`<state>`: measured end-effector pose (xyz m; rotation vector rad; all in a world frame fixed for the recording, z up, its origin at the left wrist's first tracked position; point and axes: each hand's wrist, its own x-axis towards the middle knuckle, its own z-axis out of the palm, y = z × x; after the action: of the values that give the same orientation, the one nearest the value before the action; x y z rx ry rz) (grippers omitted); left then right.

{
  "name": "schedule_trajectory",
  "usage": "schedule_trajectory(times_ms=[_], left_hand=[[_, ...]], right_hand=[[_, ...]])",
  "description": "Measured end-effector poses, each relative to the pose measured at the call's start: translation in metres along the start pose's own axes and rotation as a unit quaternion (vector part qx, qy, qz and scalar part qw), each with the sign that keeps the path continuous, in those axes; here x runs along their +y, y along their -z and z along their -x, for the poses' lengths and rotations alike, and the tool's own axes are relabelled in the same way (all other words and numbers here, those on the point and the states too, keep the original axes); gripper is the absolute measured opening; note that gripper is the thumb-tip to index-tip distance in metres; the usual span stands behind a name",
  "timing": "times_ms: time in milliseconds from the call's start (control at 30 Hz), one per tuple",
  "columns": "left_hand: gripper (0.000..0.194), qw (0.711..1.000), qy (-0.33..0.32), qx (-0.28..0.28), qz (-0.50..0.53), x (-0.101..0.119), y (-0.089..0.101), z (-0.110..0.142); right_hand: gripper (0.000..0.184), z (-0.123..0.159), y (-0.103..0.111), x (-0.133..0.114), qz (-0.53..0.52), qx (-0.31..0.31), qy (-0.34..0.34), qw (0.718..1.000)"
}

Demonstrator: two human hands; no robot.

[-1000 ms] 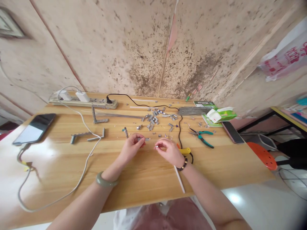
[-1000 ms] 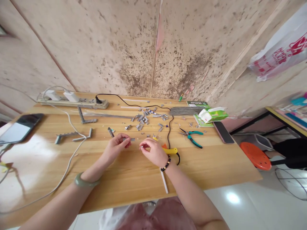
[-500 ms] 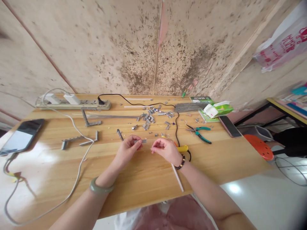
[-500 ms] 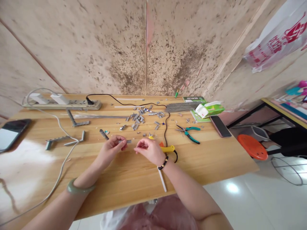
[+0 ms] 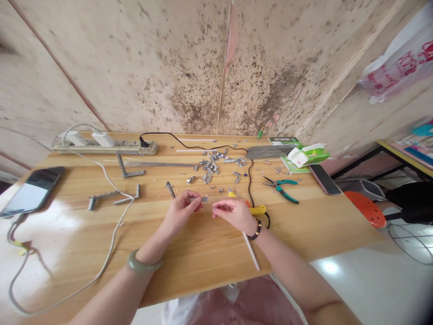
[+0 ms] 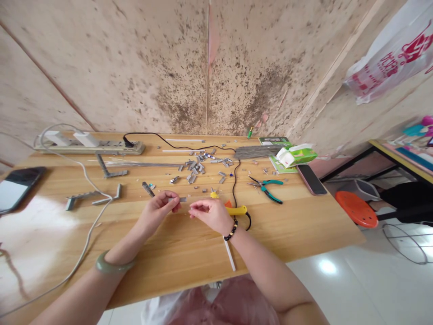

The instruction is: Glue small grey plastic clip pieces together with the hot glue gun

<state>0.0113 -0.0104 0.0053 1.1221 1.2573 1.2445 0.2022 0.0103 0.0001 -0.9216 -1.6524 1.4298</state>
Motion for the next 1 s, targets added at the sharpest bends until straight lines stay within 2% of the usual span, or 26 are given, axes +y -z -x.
schedule_trajectory(times_ms=[200,367,600,767,900,1000], left_hand=[[0.036,1.000,0.003,-0.008,0.000,-0.003,0.001,-0.001],[0.035,1.000,-0.004,-0.010,-0.012,-0.005,0.002,-0.001],[0.035,1.000,-0.003,-0.013,-0.011,-0.005,0.002,-0.002],[0.035,1.000,0.000,-0.011,-0.014,-0.003,0.000,0.000],[0.035,1.000,0.013,-0.019,-0.002,-0.004,-0.002,0.000],[0.033,1.000,0.002,0.015,0.011,-0.004,0.000,-0.002]], right_hand=[[0.019,0.000,-0.001,0.002,-0.011,-0.009,-0.024,1.000],[0.024,-0.001,-0.002,0.004,-0.066,-0.004,-0.025,0.997],[0.031,-0.001,0.001,-0.007,-0.095,-0.028,-0.056,0.993],[0.029,-0.001,0.001,-0.010,-0.112,-0.046,-0.071,0.990],[0.029,-0.003,0.002,-0.001,-0.088,-0.032,-0.068,0.993],[0.020,-0.002,0.003,0.006,0.004,0.006,-0.023,1.000]])
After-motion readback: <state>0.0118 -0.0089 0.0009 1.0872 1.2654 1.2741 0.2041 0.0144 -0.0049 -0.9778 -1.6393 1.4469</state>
